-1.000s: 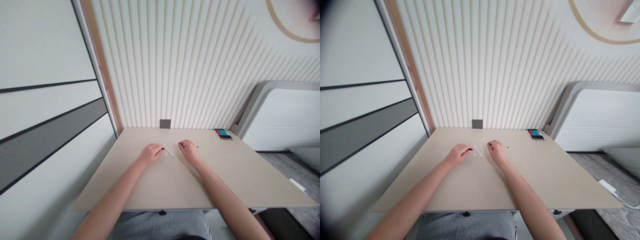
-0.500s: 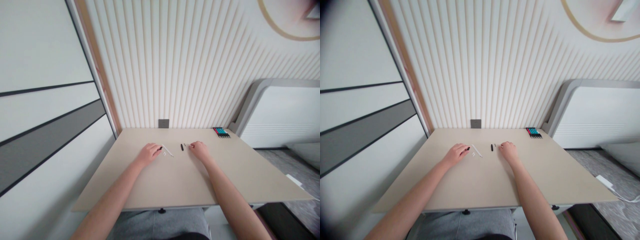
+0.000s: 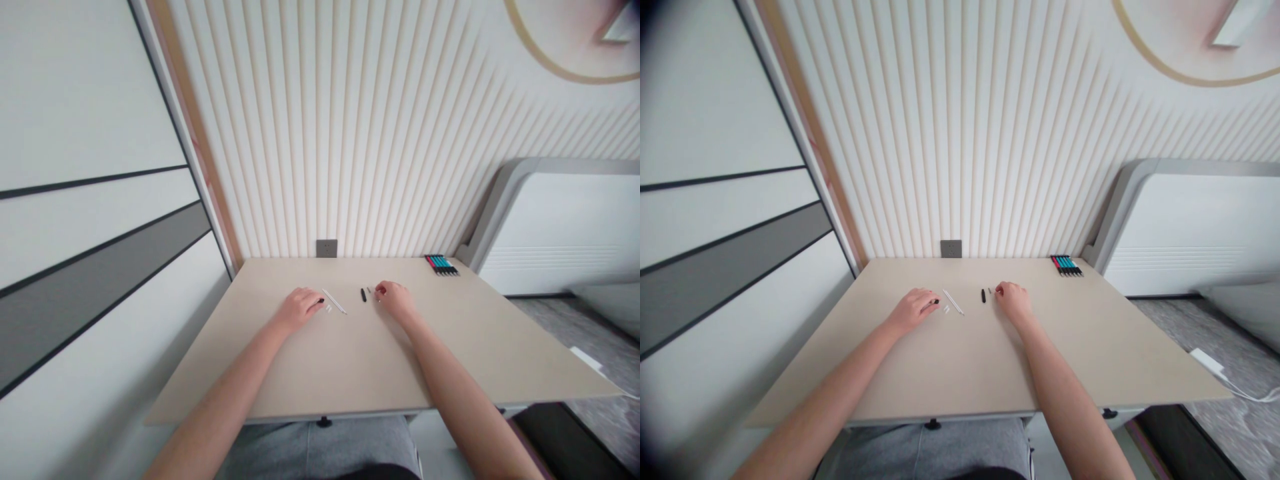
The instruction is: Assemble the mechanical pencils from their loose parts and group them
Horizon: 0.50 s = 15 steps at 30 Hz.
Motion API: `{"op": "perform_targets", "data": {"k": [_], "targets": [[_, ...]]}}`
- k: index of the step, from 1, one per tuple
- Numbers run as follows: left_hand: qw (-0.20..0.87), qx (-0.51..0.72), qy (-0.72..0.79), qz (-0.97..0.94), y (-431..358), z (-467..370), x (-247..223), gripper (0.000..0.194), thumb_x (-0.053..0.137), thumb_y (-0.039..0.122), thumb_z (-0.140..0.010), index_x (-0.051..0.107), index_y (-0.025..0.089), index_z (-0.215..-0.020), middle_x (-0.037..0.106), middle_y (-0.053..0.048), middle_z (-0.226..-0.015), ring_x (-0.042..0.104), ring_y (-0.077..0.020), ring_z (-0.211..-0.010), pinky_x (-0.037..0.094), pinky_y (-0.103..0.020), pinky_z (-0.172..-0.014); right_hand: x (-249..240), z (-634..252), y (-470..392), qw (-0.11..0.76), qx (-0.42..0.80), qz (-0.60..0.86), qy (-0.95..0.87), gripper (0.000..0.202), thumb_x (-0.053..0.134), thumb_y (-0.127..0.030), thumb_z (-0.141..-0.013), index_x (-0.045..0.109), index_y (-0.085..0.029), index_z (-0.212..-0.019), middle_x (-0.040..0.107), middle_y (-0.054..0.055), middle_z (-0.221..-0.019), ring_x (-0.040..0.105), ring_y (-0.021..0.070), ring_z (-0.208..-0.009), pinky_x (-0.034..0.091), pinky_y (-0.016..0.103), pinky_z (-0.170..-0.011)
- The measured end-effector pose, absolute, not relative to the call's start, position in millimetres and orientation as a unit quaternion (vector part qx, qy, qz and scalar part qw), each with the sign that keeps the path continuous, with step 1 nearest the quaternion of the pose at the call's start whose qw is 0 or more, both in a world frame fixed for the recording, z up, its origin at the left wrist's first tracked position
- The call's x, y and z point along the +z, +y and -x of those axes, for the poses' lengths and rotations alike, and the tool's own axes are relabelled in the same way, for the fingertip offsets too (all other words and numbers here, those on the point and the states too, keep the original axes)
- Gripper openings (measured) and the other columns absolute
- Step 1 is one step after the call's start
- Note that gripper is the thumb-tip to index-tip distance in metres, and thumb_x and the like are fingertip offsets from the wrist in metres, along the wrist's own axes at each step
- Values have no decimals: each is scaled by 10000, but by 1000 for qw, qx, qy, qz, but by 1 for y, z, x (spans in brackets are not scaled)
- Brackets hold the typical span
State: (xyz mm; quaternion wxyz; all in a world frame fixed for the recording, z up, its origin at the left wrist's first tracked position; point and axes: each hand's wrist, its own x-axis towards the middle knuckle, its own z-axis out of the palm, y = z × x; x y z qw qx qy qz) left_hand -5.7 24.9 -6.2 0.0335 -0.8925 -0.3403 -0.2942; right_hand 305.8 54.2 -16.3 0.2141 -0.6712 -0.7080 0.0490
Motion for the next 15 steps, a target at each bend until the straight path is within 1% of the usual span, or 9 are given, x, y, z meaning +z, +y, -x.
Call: {"op": "perform_targets", "data": {"k": [2,4,7,9,12,15], "targets": [[40,-289,-341,894,25,6,-6,223,472,346,-967,620,182,-1000,688,-53,-885,613,-188,-854,431,-332,-802,-13,-304,54,246,61,653,-714,154,573,-257,-831,711,-209,-879,721,67,-865,641,198,-811,425,300,-745],[42,-287,-339,895,24,5,-5,232,487,363,-960,624,180,-999,685,-51,-862,609,-192,-850,425,-332,-792,-10,-300,52,302,83,620,-719,164,565,-285,-836,705,-204,-861,716,52,-822,634,184,-762,430,293,-719],[37,-284,-341,895,22,4,-3,236,499,377,-954,628,186,-1003,682,-49,-857,607,-187,-841,420,-324,-782,-7,-286,46,405,157,543,-718,220,567,-356,-833,700,-185,-874,705,42,-779,620,169,-696,447,285,-672],[34,-284,-343,895,21,3,-3,236,506,385,-950,630,190,-995,680,-48,-861,606,-184,-841,417,-321,-785,-7,-271,40,447,218,496,-712,260,583,-401,-824,701,-177,-885,705,45,-777,607,163,-664,454,282,-639],[28,-289,-344,893,19,2,-3,245,514,405,-943,636,194,-967,677,-48,-855,606,-184,-837,416,-320,-784,-9,-245,29,461,278,439,-720,257,603,-410,-818,710,-186,-881,720,49,-822,617,165,-707,462,288,-661],[22,-293,-345,892,19,2,-3,261,507,420,-943,639,195,-929,670,-47,-840,605,-183,-826,413,-317,-772,-12,-223,20,459,294,410,-732,231,599,-394,-826,717,-199,-862,727,43,-841,629,167,-741,469,296,-692]]}}
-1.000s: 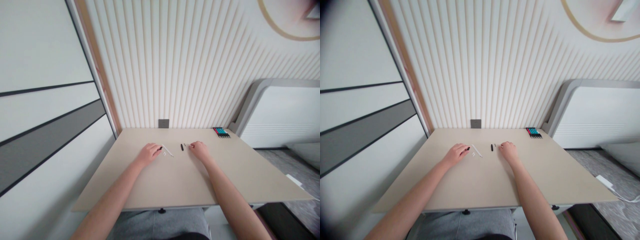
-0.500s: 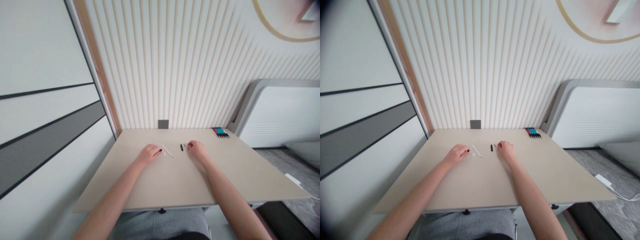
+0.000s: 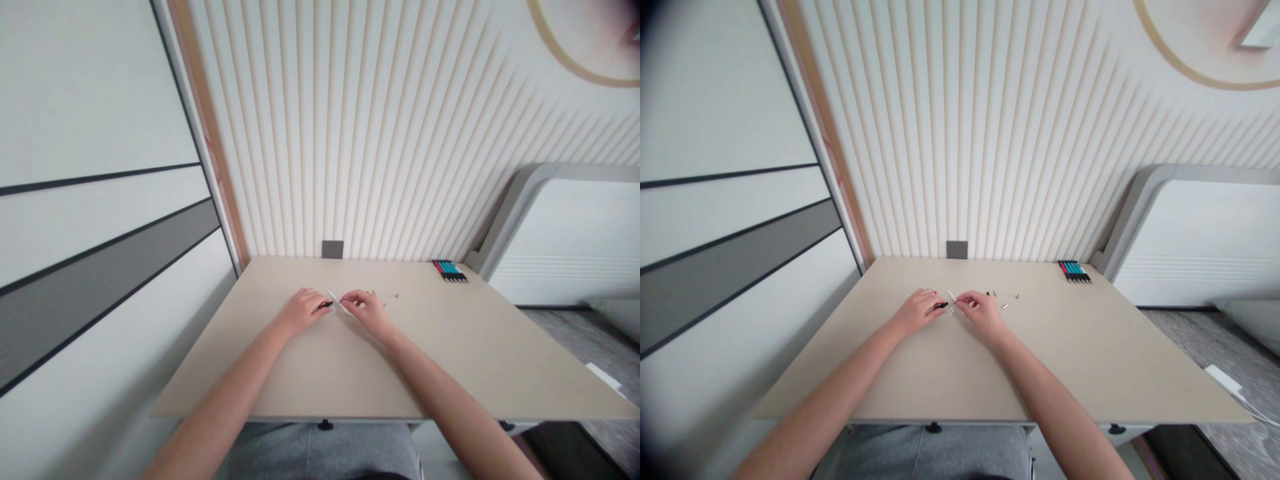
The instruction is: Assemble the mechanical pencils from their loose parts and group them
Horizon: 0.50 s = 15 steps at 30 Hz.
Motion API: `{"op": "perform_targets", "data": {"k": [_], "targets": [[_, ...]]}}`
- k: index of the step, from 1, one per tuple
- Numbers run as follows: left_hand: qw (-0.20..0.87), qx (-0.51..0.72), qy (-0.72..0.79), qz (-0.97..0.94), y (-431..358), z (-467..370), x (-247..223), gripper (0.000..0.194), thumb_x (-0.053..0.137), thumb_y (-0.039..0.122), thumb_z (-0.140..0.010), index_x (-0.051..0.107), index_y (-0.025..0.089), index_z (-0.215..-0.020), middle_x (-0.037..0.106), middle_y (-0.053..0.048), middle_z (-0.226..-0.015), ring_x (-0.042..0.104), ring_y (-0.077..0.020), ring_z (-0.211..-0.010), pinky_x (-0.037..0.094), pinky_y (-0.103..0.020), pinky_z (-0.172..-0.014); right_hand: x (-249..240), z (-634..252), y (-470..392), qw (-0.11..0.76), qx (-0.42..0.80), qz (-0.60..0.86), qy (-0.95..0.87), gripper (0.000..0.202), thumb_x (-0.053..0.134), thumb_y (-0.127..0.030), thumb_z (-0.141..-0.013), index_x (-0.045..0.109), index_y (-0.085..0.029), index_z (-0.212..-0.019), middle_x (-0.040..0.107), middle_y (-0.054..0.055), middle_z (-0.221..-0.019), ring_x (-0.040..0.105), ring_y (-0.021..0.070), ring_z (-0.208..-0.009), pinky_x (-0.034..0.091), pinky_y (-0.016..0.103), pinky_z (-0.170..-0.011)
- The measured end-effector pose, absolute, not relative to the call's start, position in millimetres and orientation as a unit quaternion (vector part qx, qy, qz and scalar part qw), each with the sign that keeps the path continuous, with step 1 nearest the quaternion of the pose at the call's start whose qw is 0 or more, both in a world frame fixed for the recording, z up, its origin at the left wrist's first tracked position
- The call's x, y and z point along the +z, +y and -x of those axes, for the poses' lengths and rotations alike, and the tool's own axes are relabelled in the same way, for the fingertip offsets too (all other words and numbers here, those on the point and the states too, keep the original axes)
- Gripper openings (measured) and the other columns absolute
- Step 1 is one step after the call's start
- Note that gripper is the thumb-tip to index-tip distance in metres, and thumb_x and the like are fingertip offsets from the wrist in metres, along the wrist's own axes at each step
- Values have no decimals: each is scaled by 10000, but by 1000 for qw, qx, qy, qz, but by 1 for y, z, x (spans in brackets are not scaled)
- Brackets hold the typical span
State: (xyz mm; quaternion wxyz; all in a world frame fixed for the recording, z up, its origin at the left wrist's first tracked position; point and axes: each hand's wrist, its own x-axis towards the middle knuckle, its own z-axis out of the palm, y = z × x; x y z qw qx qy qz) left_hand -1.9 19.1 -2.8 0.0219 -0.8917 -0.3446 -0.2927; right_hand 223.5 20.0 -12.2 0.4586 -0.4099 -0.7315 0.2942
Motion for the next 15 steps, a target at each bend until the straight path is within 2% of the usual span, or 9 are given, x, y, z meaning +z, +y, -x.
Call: {"op": "perform_targets", "data": {"k": [15], "targets": [[33,-271,-331,903,18,-1,-4,289,476,415,-958,643,184,-909,665,-50,-823,608,-184,-837,415,-330,-819,-14,-212,11,447,264,394,-759,180,591,-331,-844,720,-209,-875,733,37,-838,647,174,-771,483,306,-725]]}}
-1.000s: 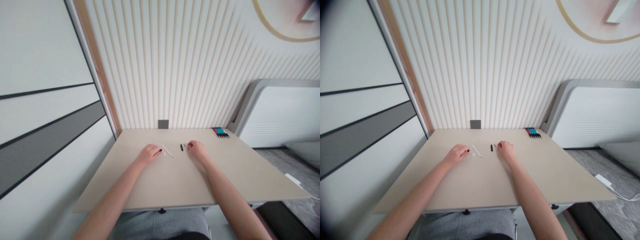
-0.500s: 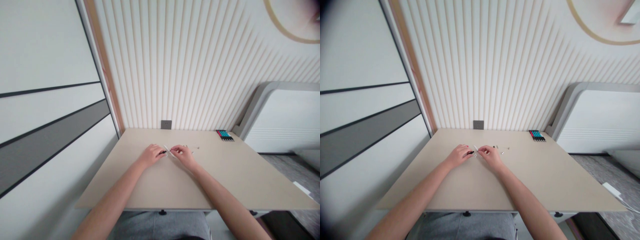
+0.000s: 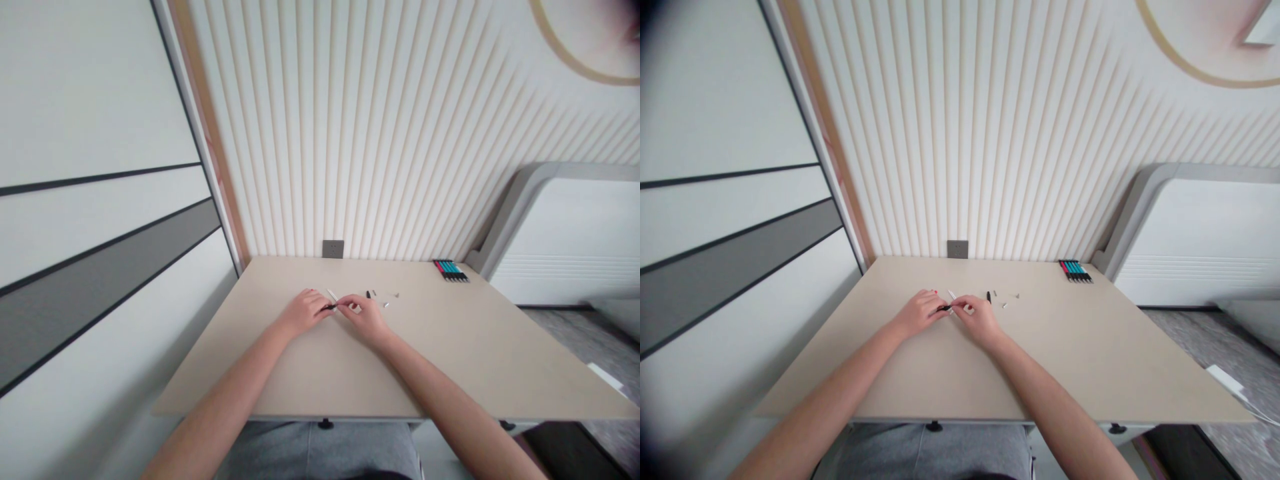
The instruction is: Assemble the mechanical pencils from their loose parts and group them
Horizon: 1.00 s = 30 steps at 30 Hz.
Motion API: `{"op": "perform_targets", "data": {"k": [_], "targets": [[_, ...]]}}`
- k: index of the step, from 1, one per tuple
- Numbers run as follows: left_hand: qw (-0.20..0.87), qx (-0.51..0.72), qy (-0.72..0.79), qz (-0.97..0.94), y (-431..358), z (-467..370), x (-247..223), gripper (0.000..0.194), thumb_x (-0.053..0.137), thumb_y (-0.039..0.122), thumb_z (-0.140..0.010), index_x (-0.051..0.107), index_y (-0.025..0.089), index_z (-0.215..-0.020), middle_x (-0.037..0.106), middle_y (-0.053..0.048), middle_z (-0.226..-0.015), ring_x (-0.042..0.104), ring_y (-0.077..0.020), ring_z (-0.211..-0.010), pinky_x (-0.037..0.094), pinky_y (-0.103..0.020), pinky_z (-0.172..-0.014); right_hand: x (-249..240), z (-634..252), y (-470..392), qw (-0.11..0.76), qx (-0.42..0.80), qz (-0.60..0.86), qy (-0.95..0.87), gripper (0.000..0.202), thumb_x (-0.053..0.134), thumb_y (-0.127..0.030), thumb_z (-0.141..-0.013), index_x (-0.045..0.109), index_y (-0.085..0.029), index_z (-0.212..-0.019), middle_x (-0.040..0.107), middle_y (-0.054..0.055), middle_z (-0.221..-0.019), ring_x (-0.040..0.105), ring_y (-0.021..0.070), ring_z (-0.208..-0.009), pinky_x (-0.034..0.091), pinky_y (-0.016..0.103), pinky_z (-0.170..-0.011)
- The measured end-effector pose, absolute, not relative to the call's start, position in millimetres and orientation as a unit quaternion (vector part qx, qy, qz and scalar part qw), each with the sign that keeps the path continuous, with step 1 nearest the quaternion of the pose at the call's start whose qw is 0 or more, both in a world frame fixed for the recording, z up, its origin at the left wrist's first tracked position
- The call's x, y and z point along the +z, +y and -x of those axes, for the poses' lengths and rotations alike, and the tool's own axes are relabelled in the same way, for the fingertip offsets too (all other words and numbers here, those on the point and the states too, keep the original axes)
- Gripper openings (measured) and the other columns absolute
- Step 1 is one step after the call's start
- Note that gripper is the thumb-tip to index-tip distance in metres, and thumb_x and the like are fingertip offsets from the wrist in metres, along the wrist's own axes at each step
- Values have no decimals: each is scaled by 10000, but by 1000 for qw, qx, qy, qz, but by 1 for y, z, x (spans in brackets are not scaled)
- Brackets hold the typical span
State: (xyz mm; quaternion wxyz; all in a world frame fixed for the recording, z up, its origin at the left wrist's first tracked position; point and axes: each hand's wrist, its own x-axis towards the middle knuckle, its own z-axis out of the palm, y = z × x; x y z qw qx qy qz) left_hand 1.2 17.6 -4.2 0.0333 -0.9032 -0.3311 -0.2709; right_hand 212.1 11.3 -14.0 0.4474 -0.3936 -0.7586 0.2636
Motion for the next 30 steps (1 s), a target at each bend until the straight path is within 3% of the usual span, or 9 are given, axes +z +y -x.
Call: {"op": "perform_targets", "data": {"k": [7,14,21,30], "targets": [[30,-275,-329,903,16,-2,-1,259,473,384,-964,641,197,-1028,662,-48,-880,607,-183,-873,432,-330,-831,-14,-209,7,450,284,372,-760,346,583,-309,-859,619,-233,-1195,730,52,-1008,655,182,-857,498,345,-795],[-37,-352,-352,867,18,-2,-6,234,493,359,-957,641,180,-985,649,-57,-905,597,-154,-808,481,-282,-765,-17,-217,13,416,203,384,-799,199,564,-235,-878,684,-217,-1036,711,59,-955,624,187,-868,477,348,-824],[-153,-401,-376,821,18,-6,-7,224,556,376,-917,660,188,-978,689,-23,-844,594,-124,-680,474,-232,-653,-15,-214,5,394,189,351,-828,219,589,-258,-887,660,-225,-1092,692,58,-966,608,193,-920,463,339,-851],[-193,-396,-390,808,17,-9,-6,198,585,333,-892,690,191,-980,720,-8,-870,543,-98,-598,439,-218,-640,-18,-215,8,388,185,392,-814,204,595,-250,-876,656,-222,-1068,698,44,-952,610,185,-899,457,323,-840]]}}
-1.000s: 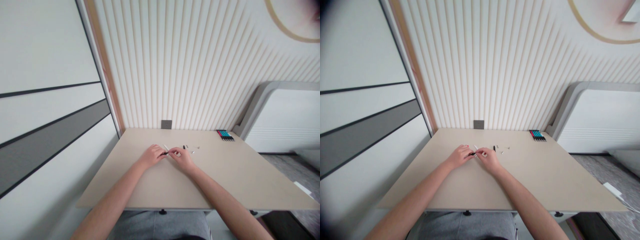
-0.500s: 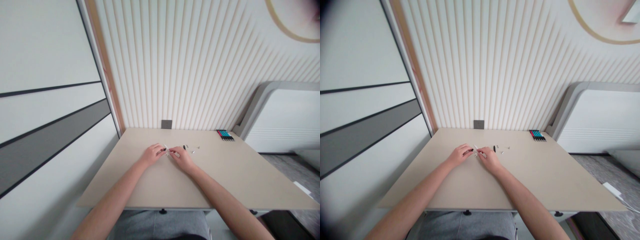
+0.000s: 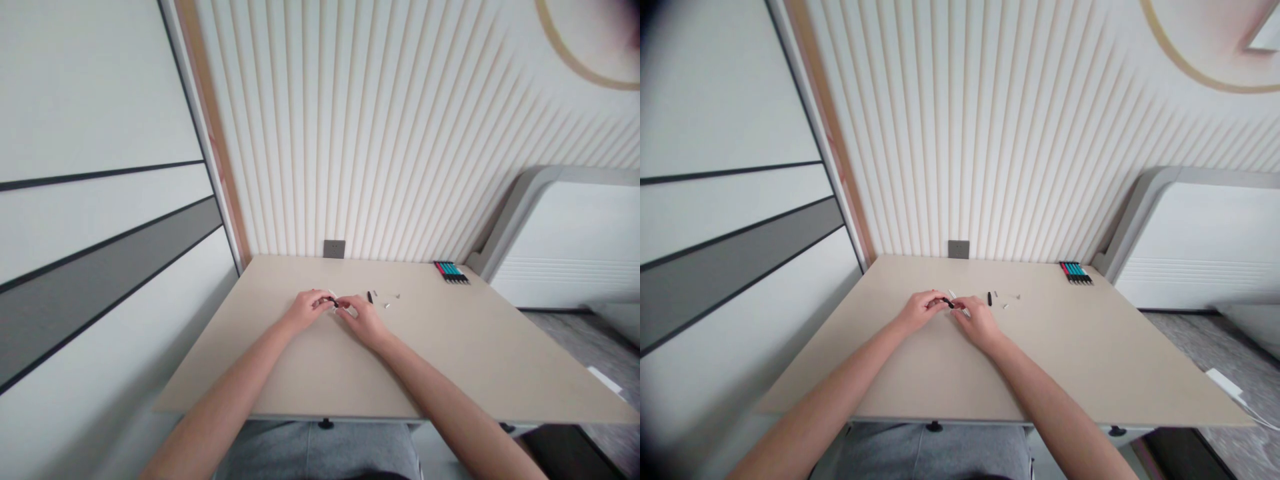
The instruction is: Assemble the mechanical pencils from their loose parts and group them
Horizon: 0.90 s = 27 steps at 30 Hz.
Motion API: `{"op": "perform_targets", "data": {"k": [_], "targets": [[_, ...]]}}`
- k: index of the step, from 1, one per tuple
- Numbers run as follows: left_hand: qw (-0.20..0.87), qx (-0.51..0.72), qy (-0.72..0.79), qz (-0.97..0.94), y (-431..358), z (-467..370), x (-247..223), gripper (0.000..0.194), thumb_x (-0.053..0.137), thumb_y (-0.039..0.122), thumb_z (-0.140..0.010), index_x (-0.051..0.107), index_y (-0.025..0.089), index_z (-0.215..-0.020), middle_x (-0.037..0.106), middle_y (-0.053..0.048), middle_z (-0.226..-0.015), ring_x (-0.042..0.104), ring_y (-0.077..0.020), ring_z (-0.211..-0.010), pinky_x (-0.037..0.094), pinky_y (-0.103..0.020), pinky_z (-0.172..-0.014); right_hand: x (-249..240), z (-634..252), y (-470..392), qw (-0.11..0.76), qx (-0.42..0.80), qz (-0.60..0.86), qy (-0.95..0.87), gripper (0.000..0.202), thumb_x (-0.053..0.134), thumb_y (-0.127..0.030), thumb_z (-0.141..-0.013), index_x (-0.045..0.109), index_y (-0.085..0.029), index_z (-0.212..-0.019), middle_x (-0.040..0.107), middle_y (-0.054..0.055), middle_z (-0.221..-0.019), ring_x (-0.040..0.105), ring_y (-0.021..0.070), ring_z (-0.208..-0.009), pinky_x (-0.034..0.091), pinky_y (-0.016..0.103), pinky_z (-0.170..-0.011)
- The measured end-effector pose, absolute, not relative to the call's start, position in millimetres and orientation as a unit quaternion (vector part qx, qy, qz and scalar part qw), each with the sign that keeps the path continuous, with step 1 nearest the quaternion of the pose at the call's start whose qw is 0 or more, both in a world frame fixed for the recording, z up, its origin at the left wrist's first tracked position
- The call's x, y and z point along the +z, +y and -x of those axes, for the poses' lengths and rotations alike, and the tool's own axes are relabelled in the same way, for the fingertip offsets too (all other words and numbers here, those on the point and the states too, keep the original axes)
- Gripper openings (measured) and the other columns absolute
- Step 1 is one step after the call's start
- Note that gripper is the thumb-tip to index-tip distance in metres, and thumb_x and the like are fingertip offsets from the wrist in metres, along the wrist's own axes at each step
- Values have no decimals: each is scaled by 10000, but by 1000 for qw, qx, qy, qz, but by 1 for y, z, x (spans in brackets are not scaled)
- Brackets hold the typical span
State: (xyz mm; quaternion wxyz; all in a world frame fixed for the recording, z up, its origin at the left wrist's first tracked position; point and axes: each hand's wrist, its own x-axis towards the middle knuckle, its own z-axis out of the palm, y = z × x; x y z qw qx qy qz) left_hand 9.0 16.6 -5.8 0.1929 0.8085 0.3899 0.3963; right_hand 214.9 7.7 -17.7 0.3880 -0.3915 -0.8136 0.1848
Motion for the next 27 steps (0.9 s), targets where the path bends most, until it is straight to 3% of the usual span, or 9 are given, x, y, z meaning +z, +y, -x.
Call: {"op": "perform_targets", "data": {"k": [6,12,27], "targets": [[155,412,424,-792,17,-4,-3,225,535,333,-910,669,173,-994,672,-19,-786,543,-113,-616,438,-217,-610,-17,-222,12,293,102,470,-826,178,546,-231,-895,689,-207,-997,682,57,-943,583,192,-930,408,309,-867],[73,386,424,-816,22,2,-5,199,489,289,-934,639,195,-1023,676,-42,-900,618,-163,-832,476,-281,-802,-14,-226,11,204,65,530,-821,228,497,-267,-920,717,-208,-940,670,70,-948,572,193,-940,374,294,-851],[-13,315,411,-856,26,8,-9,168,563,307,-928,627,208,-1047,676,-44,-979,603,-191,-927,442,-328,-813,-11,-228,11,137,18,584,-800,267,455,-281,-936,711,-209,-914,674,78,-950,574,212,-941,361,309,-794]]}}
